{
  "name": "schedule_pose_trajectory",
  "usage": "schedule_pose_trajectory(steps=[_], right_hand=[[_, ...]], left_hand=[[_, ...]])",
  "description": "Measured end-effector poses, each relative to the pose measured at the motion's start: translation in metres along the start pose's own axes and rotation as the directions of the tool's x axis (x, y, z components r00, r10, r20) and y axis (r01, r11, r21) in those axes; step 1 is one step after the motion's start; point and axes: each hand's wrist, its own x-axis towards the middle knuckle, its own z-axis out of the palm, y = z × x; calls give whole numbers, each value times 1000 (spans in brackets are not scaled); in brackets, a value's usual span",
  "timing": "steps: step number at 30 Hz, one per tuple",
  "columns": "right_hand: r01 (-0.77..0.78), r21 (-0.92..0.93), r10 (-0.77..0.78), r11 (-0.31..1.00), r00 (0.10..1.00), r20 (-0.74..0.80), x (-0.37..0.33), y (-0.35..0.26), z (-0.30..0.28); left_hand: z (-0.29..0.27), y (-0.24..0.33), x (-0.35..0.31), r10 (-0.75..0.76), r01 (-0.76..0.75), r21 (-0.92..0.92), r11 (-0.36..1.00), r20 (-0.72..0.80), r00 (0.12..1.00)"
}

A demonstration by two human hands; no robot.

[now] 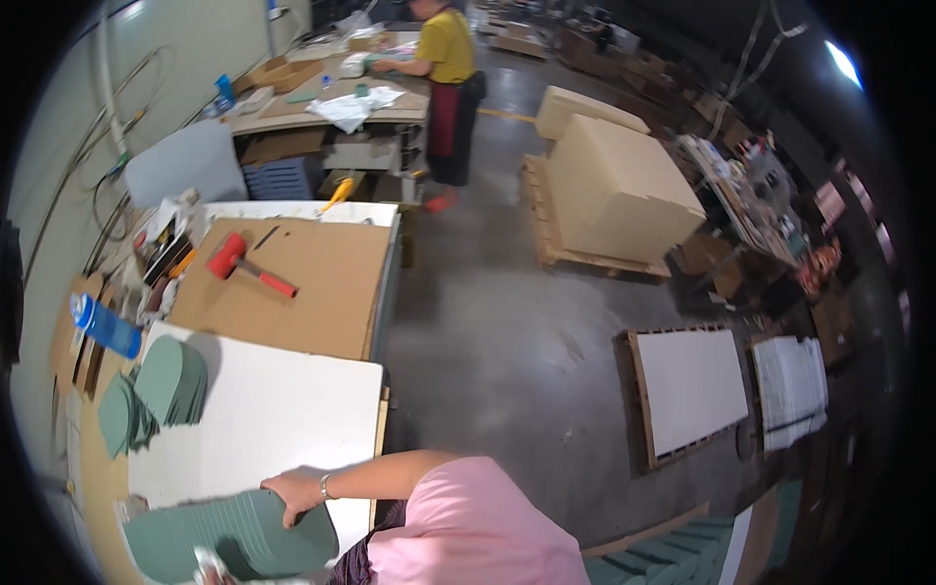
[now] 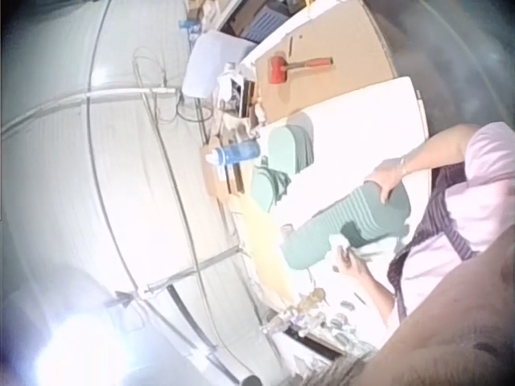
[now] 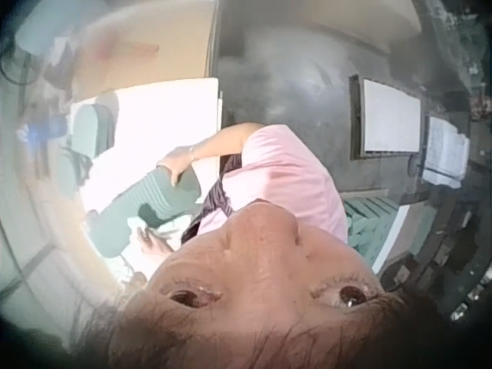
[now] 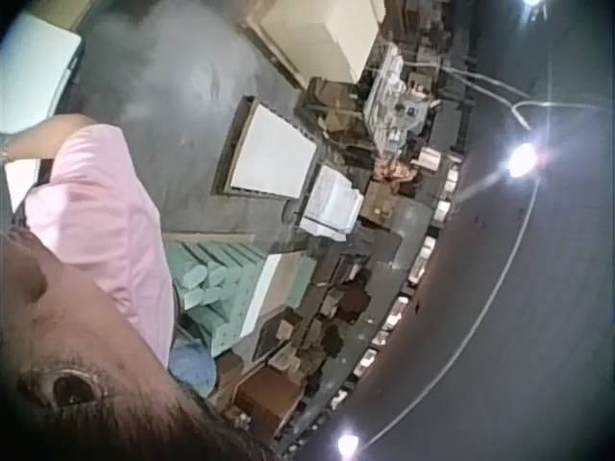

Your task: The person rubs a sanding block against the curved edges of several stacked green foam pieces and wipes the foam dust off with a white cloth.

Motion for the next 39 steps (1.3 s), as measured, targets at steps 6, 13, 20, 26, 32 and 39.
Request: schedule_pose_trajectory(steps=[6, 13, 20, 26, 32, 39], right_hand=[[-15, -13, 15, 1000, 999, 31, -4, -8, -13], [35, -88, -28, 996, 997, 75, 5, -17, -8], [22, -60, -22, 998, 1000, 1, 18, -10, -1], [100, -3, -100, 995, 994, -31, 21, 21, 16], [74, 101, -74, 992, 997, -13, 21, 14, 19], [15, 129, -17, 992, 1000, 13, 21, 9, 15]], left_hand=[[21, -37, -44, 211, -213, 380, 900, 46, 976], [-35, -37, -46, -339, 135, -548, 825, -290, 895], [55, -15, 3, 402, -321, 352, 879, -187, 896], [-2, -75, -67, -14, 122, 213, 969, -449, 893], [17, -3, 72, 370, -215, 465, 859, -272, 889], [44, 6, 107, 399, -310, 402, 862, -159, 903]])
